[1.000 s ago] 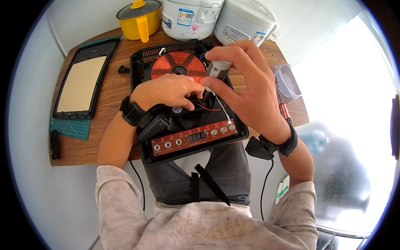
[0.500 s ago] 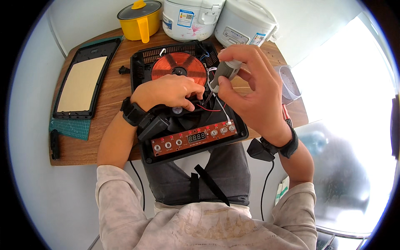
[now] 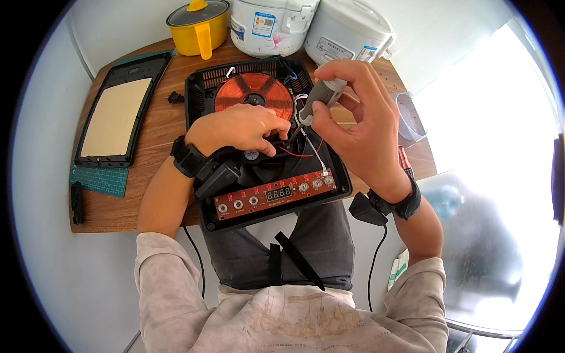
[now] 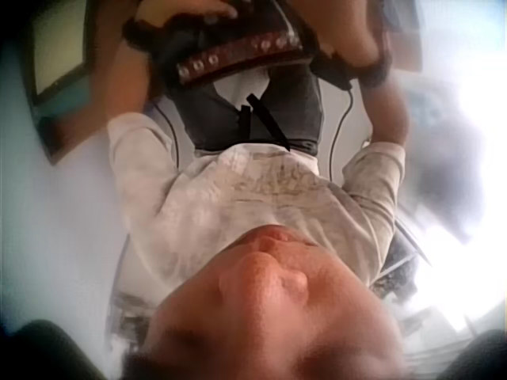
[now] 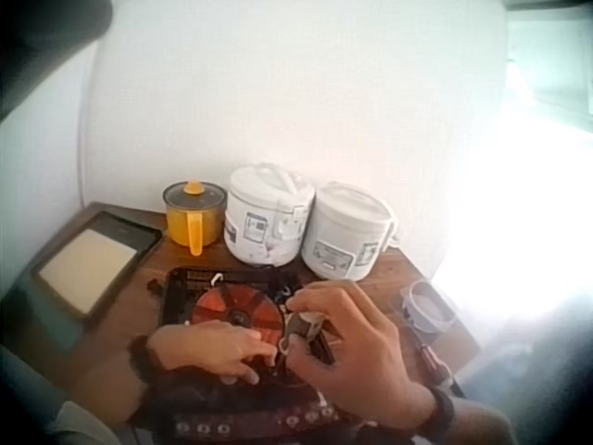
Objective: The person uses a screwdriver to tighten screws on a disassembled electronic device with a red fan and circuit board. They adjust wires and components while working at a wooden table.
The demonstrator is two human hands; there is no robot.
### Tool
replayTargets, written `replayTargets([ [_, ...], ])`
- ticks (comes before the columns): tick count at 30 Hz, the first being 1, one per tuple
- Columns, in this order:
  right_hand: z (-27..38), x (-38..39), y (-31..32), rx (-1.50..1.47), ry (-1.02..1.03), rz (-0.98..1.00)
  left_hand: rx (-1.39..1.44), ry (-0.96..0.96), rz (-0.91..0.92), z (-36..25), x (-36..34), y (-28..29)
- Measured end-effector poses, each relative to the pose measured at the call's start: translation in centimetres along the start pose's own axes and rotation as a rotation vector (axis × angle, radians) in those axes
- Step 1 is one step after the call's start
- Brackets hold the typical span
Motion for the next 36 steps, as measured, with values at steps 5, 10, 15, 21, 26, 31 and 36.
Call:
replayTargets([
  [5, -0.2, 0.0, 0.1, 0.006, -0.018, -0.005, 0.008, 0.008, 0.012, 0.2, -0.1, -0.2],
  [10, -0.6, -0.2, 0.4, 0.032, -0.076, -0.010, 0.003, 0.006, 0.014, -0.1, -0.1, -0.1],
  [15, -0.7, -0.3, 0.7, 0.021, -0.090, -0.022, -0.008, 0.020, 0.021, -0.2, -0.2, 0.1],
  [21, -0.8, -0.3, 0.7, 0.042, -0.140, 0.017, 0.003, 0.001, 0.026, -0.1, -0.1, -0.1],
  [26, -0.3, -0.2, 0.4, -0.025, -0.077, -0.001, -0.008, 0.007, 0.013, -0.1, -0.2, 0.0],
  [31, 0.4, -0.3, 0.2, 0.229, -0.056, 0.101, -0.007, 0.025, 0.021, -0.1, -0.2, 0.1],
  [36, 0.3, -0.6, -0.2, 0.090, -0.128, 0.055, -0.014, -0.020, 0.002, 0.2, -0.1, -0.3],
])
Point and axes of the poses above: each hand's wrist, its own x-axis away from the middle knuckle, its own y-axis out of the back of the hand, z = x × y, the point moved 7 cm from there along -x, towards the middle knuckle, and after that the axes turned 14 degrees about -y, right-handed, at the moved point
